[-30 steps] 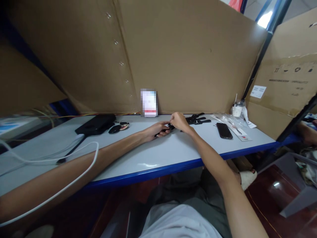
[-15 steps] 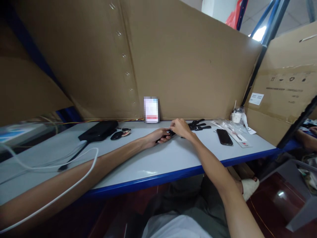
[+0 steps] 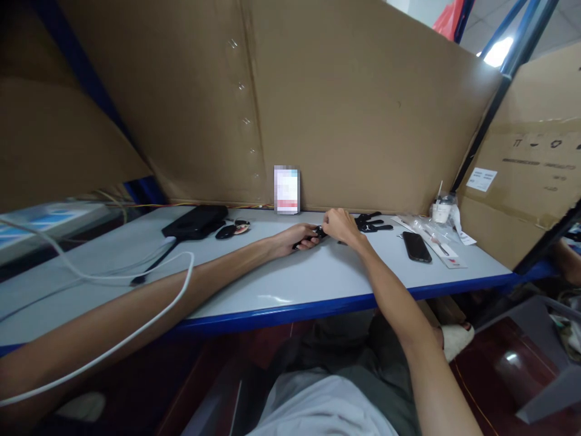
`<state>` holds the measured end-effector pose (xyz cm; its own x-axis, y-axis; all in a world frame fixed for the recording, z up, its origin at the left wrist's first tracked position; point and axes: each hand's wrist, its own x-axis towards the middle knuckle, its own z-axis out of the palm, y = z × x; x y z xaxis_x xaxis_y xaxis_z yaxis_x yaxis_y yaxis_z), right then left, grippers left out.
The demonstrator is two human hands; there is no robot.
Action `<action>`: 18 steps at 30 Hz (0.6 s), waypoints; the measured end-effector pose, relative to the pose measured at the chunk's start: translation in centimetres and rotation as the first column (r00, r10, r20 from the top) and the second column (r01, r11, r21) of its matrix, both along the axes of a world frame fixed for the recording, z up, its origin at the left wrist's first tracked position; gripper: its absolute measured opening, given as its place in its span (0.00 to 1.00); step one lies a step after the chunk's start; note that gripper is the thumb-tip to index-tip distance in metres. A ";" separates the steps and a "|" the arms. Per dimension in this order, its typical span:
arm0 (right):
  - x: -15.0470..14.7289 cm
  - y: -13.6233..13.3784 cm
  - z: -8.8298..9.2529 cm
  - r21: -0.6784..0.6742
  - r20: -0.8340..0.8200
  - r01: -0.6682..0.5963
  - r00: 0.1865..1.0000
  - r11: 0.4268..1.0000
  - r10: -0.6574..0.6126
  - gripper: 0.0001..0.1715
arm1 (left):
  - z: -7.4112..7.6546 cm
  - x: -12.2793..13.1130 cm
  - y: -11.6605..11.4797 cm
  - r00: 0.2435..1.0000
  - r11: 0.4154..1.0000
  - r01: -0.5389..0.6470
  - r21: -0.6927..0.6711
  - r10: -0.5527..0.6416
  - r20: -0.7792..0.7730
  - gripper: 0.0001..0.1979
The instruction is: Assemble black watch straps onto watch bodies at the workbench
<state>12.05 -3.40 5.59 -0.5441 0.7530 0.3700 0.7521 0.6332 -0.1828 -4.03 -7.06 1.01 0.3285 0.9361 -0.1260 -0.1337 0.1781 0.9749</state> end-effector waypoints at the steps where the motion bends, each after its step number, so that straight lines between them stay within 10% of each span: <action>1: 0.0 -0.1 0.1 -0.003 0.008 -0.004 1.000 1.000 0.004 0.13 | 0.0 0.0 0.0 1.000 1.000 0.002 -0.001 -0.002 0.004 0.10; 18: 0.2 -1.0 0.8 -0.093 0.027 -0.041 0.999 0.995 0.044 0.15 | 0.0 0.1 -0.1 1.000 1.000 -0.003 0.001 0.004 -0.026 0.11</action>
<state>12.28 -4.44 6.39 -0.5857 0.7595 0.2831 0.7309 0.6459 -0.2206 -3.98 -7.15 0.98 0.3219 0.9373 -0.1336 -0.1091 0.1769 0.9782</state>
